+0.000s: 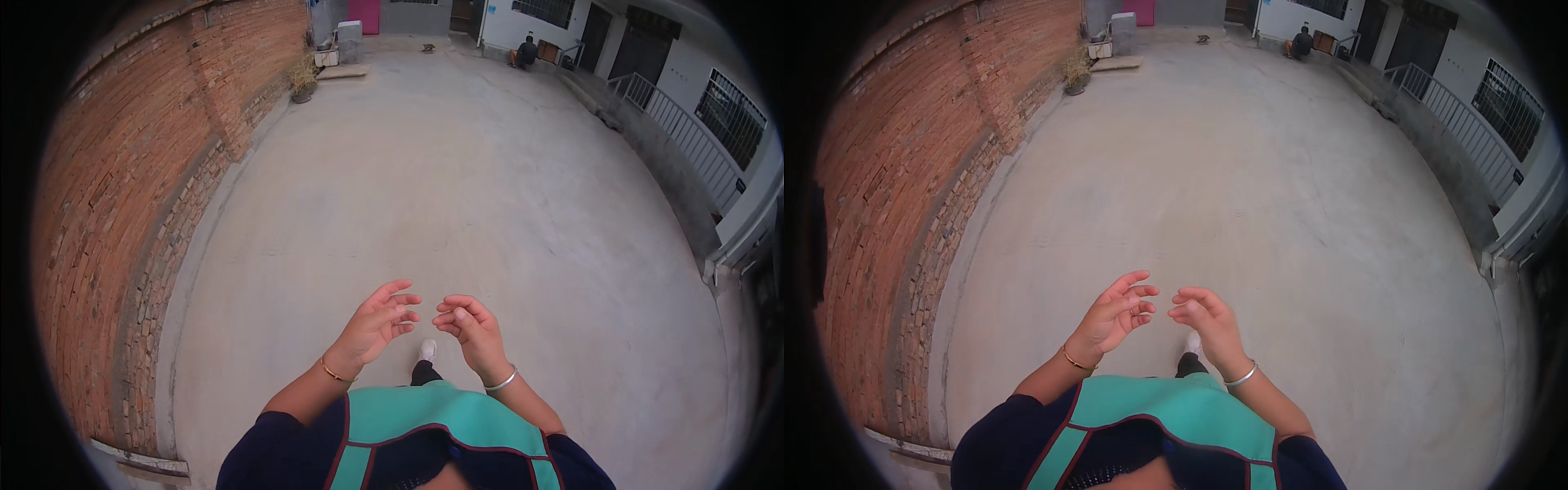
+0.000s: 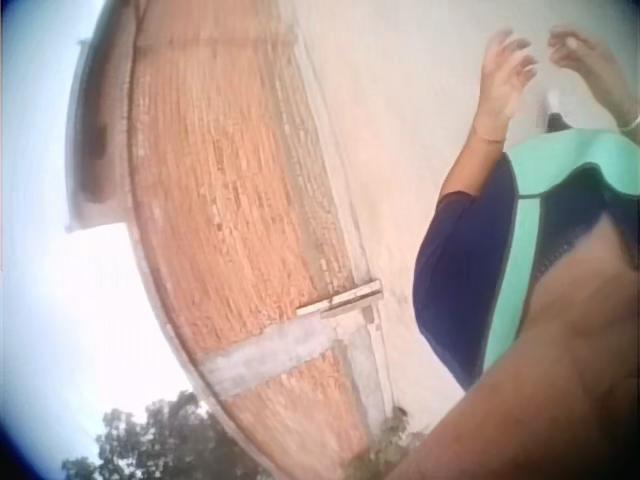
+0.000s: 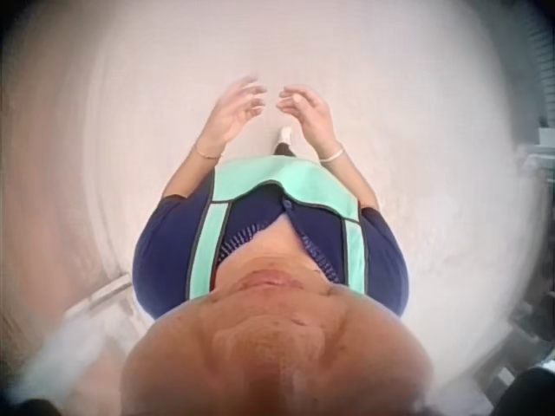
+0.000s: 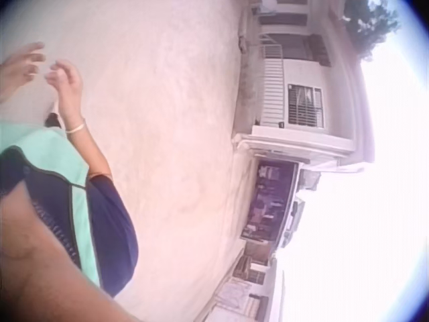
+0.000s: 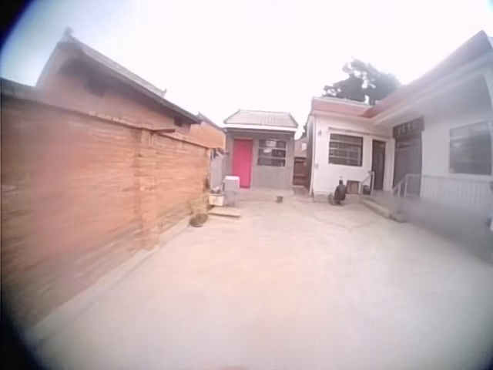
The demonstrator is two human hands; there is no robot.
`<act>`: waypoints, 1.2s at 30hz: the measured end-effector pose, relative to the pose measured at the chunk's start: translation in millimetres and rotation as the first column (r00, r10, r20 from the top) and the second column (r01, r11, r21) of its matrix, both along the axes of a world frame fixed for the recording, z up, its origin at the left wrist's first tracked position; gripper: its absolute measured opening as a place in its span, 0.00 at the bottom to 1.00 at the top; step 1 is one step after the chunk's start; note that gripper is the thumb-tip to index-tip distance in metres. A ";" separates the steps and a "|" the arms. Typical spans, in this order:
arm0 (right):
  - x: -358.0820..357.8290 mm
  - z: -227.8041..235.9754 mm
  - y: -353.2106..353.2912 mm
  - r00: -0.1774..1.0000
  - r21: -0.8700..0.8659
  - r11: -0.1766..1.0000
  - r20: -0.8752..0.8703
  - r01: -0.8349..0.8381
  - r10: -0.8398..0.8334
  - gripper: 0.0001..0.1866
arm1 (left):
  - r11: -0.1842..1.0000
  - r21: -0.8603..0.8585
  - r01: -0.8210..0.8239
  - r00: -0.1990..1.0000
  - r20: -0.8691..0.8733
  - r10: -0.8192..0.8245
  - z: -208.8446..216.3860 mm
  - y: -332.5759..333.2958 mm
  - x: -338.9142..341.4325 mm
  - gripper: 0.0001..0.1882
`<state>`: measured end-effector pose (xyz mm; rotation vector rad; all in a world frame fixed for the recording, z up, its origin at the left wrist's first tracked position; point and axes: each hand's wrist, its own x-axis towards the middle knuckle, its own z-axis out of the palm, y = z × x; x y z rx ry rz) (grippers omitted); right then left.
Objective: The person picks herbs from a container, washes their hands at an outdoor faucet, enters a kitchen, washes the herbs in a sink, and then chops the herbs on a wooden cutting board using a knife.
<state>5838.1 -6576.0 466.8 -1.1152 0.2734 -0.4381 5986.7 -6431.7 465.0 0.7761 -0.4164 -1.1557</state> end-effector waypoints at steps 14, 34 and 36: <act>511.9 -4.2 -366.7 0.937 -0.051 0.935 -0.025 -0.350 0.349 0.13 | 0.927 0.010 -0.375 0.925 -0.056 0.375 -24.8 -315.6 448.8 0.22; 1149.1 -42.3 -919.0 0.999 0.006 0.999 -0.035 -0.033 0.033 0.13 | 0.986 0.155 -0.058 0.995 -0.076 0.070 -57.5 -905.5 1125.0 0.24; 1227.2 -29.0 -966.2 0.992 -0.007 0.992 -0.028 -0.123 0.122 0.13 | 0.987 0.103 -0.126 0.990 -0.043 0.131 -45.9 -941.1 1193.5 0.24</act>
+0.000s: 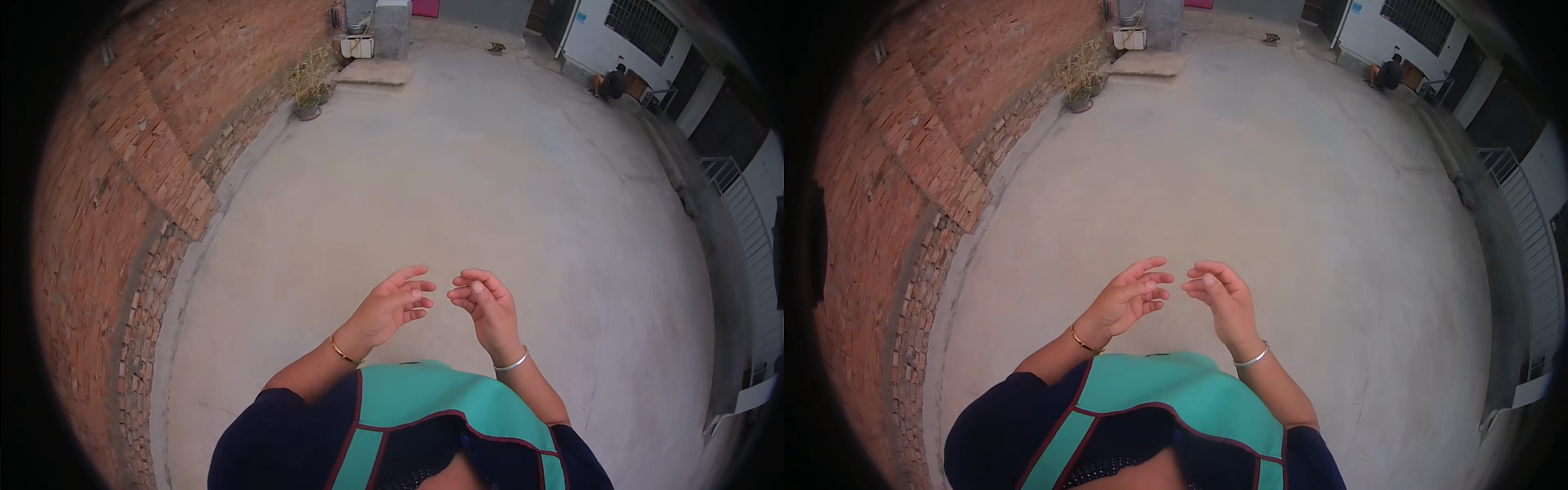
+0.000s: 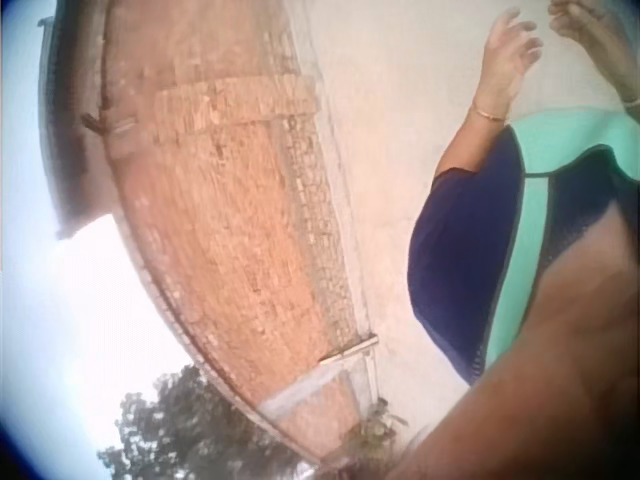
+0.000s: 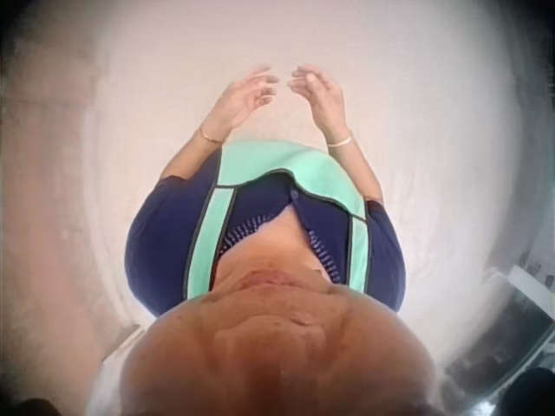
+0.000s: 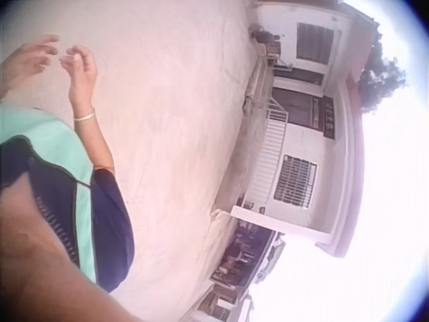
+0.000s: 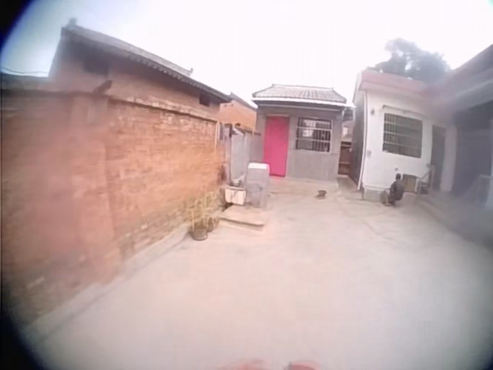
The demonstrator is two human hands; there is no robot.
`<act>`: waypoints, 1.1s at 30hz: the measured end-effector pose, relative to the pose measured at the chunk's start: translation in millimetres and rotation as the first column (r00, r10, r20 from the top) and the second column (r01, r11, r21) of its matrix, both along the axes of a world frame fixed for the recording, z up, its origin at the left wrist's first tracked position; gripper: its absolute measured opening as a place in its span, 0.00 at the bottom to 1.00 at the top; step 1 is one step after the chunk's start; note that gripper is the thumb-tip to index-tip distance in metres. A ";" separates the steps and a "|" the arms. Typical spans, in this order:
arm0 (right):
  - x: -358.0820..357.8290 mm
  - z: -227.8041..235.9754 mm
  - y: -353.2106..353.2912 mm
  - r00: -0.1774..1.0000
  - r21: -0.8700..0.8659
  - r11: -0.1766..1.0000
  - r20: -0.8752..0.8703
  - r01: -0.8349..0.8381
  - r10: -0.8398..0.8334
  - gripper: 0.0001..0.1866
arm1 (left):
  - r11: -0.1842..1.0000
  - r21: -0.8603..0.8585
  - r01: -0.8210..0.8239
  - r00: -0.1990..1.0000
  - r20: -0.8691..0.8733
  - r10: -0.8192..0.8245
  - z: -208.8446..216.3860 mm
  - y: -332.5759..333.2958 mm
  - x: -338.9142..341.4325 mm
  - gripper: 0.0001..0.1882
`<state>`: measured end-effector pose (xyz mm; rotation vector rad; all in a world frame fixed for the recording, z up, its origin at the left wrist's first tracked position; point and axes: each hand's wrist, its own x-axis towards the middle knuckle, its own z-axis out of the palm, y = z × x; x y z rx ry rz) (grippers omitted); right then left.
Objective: The person picks herbs from a container, washes their hands at an outdoor faucet, enters a kitchen, washes the herbs in a sink, and then chops the herbs on a wooden cutting board using a knife.
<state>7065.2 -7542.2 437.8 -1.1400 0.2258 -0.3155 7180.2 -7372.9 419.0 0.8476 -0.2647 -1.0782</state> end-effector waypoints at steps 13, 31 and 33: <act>497.7 -15.6 -297.3 0.982 -0.056 0.981 -0.020 -0.186 0.185 0.13 | 0.953 -0.093 -0.290 0.957 -0.009 0.290 -20.5 -268.9 480.3 0.23; 1104.6 -26.3 -788.2 0.997 -0.025 0.997 0.036 -0.070 0.071 0.13 | 0.989 -0.063 -0.137 0.989 0.050 0.140 -23.6 -766.8 1091.4 0.25; 1184.4 -33.4 -831.5 0.990 -0.033 0.990 0.035 -0.137 0.138 0.13 | 0.970 -0.072 -0.232 0.972 0.033 0.235 -32.3 -800.8 1163.9 0.25</act>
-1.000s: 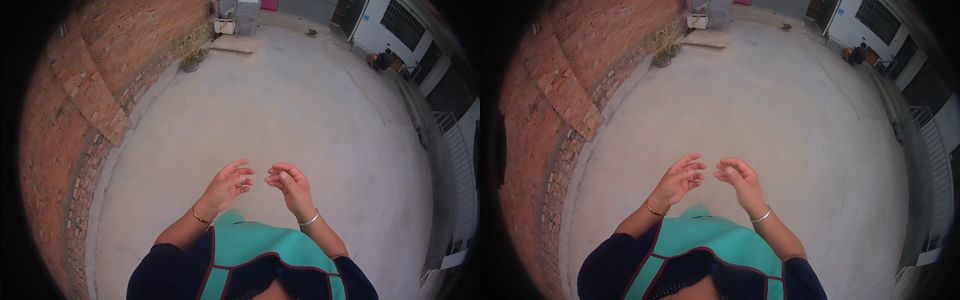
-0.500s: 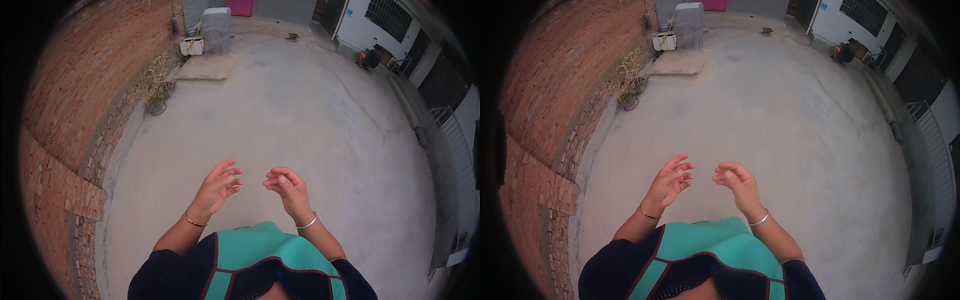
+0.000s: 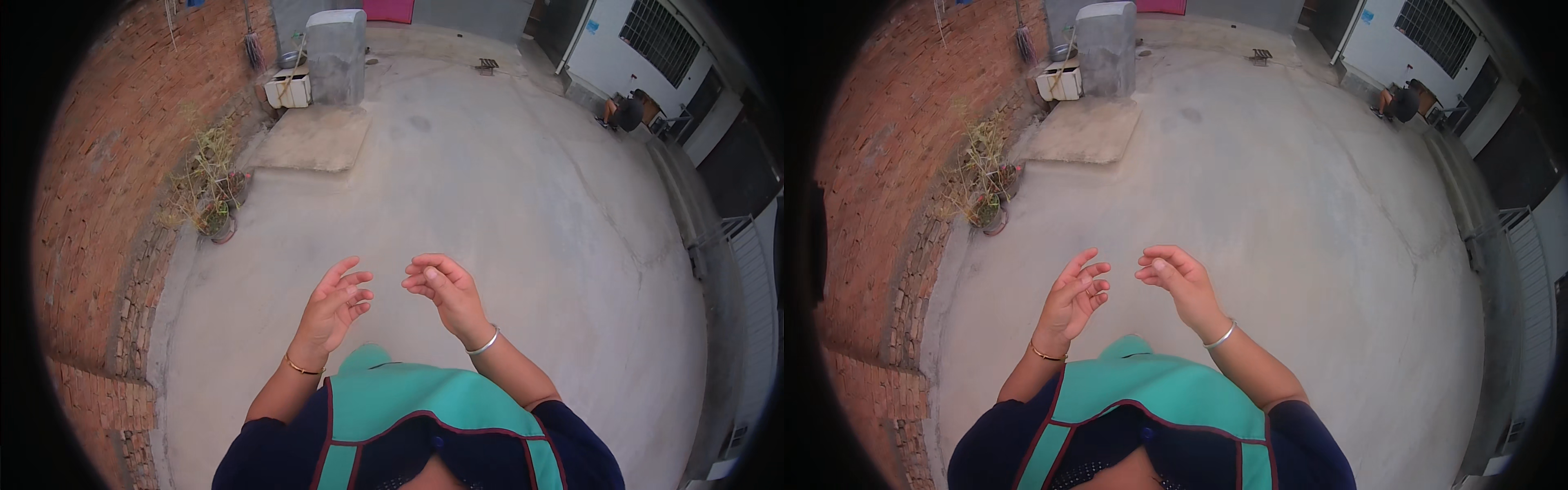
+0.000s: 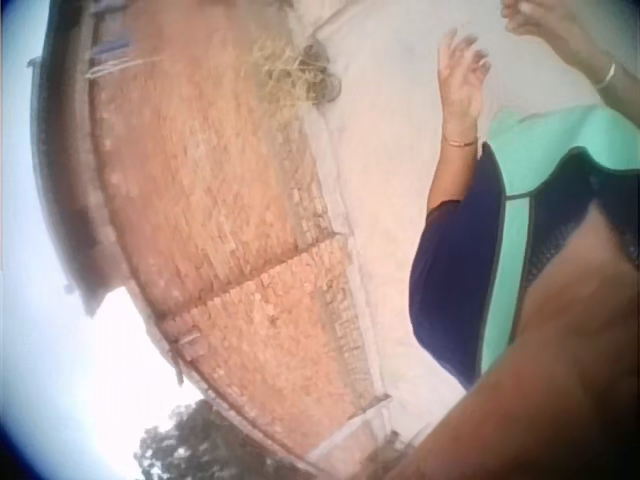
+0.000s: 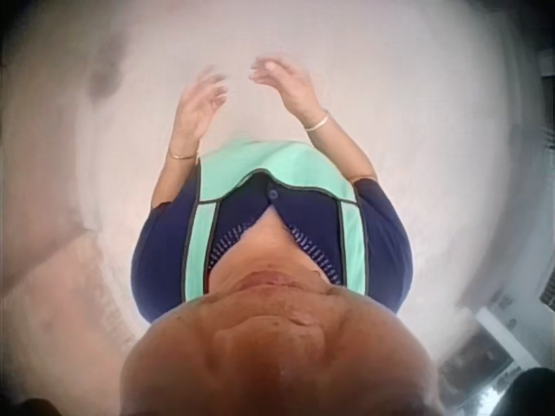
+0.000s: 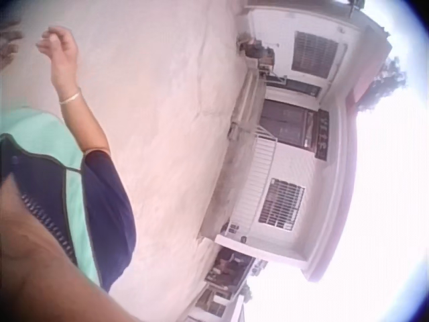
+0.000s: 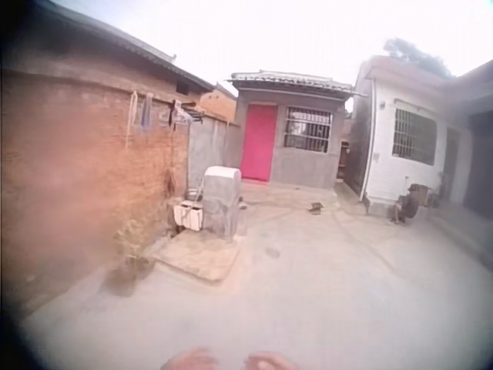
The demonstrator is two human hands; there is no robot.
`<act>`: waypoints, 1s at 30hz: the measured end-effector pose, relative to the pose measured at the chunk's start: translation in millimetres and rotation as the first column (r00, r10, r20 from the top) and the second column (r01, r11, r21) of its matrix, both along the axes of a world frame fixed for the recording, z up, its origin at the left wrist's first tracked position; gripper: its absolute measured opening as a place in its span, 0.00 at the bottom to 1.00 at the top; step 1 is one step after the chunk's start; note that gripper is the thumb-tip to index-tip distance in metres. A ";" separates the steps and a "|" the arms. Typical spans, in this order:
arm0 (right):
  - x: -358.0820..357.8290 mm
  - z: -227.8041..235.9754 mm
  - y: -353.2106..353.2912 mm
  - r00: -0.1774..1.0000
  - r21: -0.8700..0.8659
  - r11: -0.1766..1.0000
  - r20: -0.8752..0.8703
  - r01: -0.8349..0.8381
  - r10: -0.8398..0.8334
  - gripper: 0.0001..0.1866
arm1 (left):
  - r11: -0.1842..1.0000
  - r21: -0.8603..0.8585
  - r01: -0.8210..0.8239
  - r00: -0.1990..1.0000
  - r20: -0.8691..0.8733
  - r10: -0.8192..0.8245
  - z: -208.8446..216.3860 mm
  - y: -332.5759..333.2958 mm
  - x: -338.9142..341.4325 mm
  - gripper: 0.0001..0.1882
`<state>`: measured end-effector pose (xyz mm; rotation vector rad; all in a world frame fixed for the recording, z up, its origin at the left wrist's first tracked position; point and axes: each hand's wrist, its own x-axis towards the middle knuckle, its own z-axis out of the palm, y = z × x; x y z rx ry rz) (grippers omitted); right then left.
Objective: The person picks herbs from a container, washes their hands at an outdoor faucet, enters a kitchen, washes the herbs in a sink, and then chops the herbs on a wooden cutting board using a knife.
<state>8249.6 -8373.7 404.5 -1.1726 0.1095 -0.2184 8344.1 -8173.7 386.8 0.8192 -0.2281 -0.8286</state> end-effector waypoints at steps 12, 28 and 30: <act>430.9 -17.1 -308.2 0.993 0.017 0.993 -0.018 0.118 -0.117 0.14 | 1.000 0.024 -0.016 1.000 0.024 0.016 -12.4 -315.3 463.6 0.25; 980.3 -24.6 -739.3 0.999 0.015 0.999 -0.026 -0.031 0.031 0.14 | 0.986 0.010 -0.166 0.986 -0.022 0.166 -34.5 -718.4 978.8 0.26; 1059.8 -33.4 -779.2 0.995 -0.006 0.995 -0.006 -0.103 0.103 0.14 | 0.968 -0.007 -0.250 0.968 -0.026 0.250 -48.4 -751.3 1048.2 0.27</act>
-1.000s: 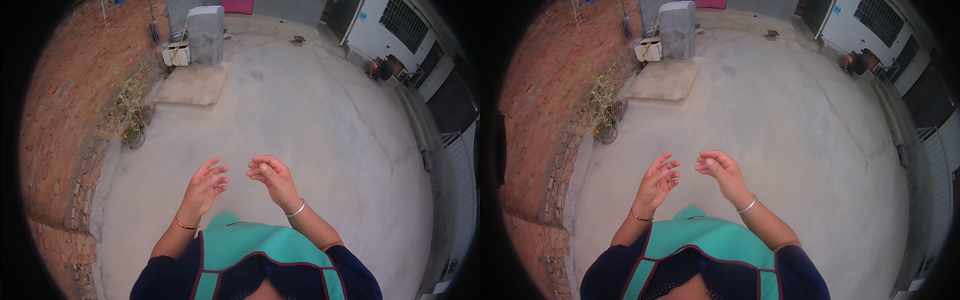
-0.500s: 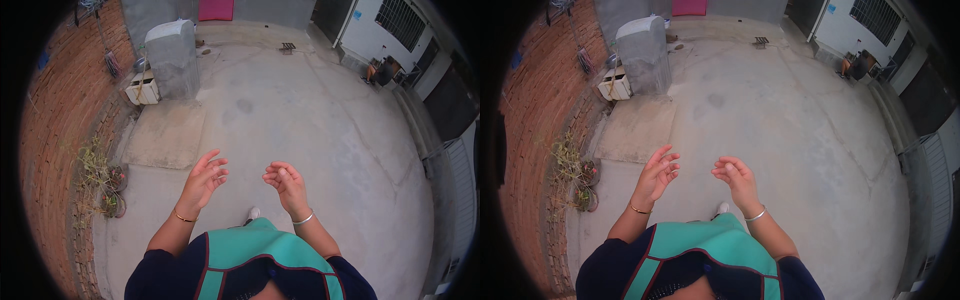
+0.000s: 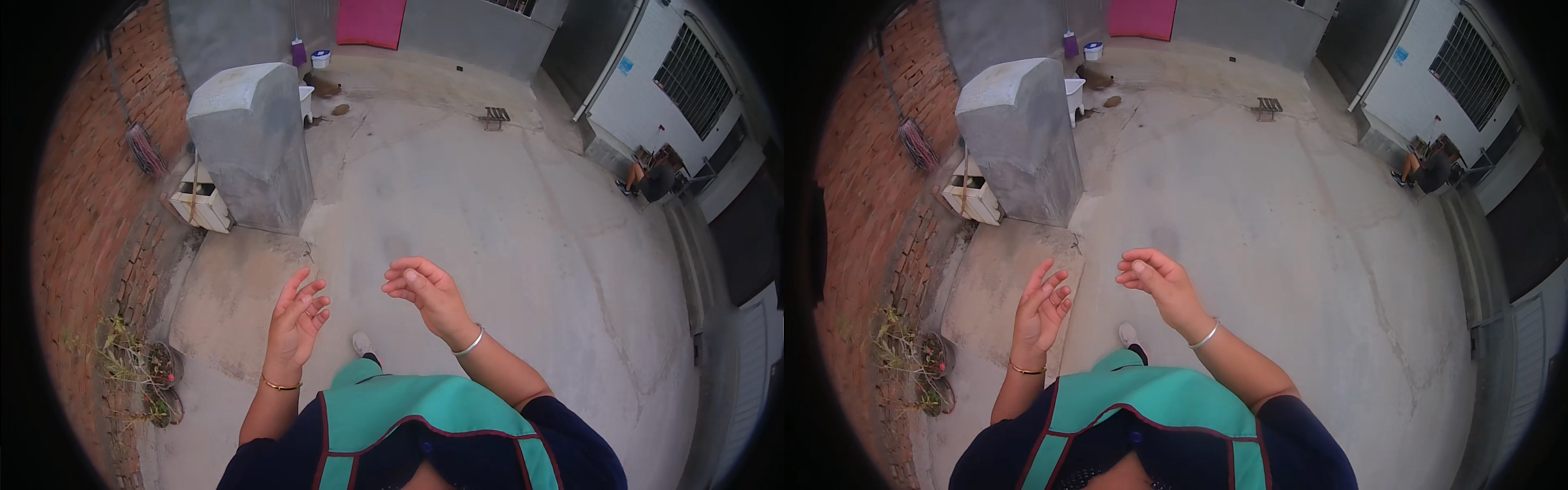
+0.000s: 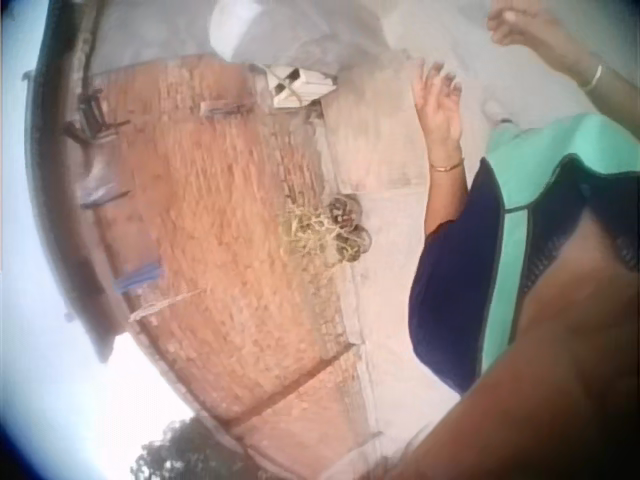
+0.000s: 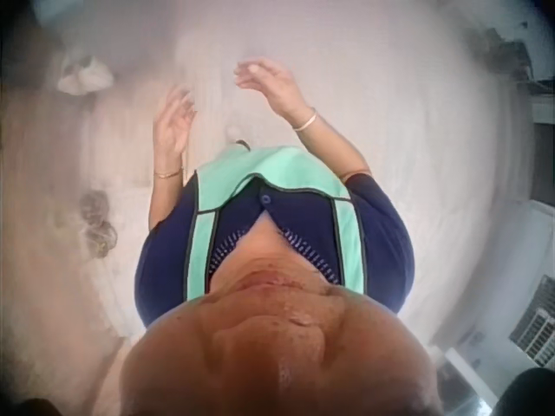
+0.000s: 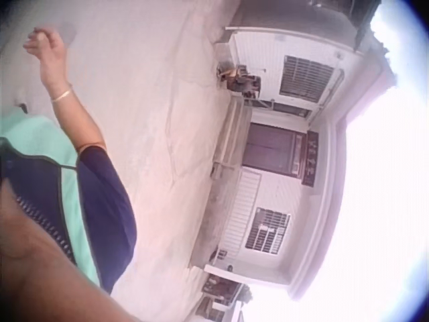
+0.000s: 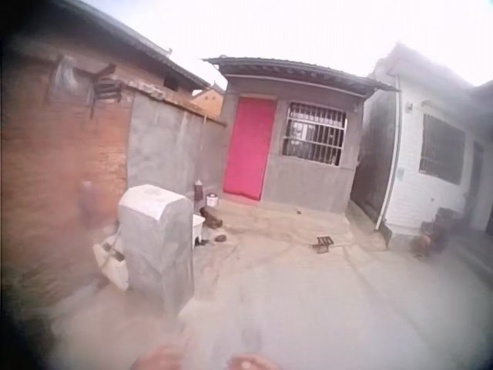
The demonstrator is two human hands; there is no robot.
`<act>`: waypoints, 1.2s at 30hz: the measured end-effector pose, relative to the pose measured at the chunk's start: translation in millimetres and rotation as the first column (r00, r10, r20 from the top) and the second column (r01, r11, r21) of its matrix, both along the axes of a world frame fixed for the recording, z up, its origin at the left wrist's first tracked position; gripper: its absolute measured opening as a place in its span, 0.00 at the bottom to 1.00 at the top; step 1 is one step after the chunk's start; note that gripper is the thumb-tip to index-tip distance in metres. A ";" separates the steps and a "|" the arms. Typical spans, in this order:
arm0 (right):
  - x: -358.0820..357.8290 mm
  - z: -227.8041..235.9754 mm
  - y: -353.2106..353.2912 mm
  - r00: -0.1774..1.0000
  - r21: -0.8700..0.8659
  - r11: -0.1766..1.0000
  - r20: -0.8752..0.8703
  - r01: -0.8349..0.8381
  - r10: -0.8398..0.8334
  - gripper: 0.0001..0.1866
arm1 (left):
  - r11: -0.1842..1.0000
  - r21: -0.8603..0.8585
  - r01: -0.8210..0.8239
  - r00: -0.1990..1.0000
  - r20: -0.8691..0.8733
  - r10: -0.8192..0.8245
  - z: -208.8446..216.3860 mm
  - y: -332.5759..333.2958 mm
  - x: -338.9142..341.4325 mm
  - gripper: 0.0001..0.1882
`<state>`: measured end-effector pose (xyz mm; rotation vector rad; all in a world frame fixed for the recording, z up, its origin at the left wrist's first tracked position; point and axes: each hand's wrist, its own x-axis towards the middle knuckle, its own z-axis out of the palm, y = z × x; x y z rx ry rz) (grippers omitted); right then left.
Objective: The person picks herbs from a container, washes their hands at an outdoor faucet, enters a kitchen, washes the herbs in a sink, and then chops the herbs on a wooden cutting board using a knife.
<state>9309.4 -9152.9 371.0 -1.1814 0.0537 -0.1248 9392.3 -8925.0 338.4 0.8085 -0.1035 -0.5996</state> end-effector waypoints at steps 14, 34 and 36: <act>462.2 -26.7 -311.1 0.991 0.032 0.994 0.081 0.107 -0.109 0.14 | 0.975 -0.003 0.220 0.975 0.041 -0.220 -11.8 -346.7 485.6 0.26; 1197.4 -40.4 -382.9 0.834 -0.021 0.837 0.081 -0.546 0.546 0.14 | 0.890 -0.163 -0.426 0.898 0.043 0.438 -52.5 -449.0 1082.9 0.25; 1253.0 -37.2 -377.7 0.833 -0.038 0.836 0.067 -0.548 0.549 0.14 | 0.868 -0.194 -0.457 0.876 0.070 0.477 -45.4 -454.6 1149.0 0.24</act>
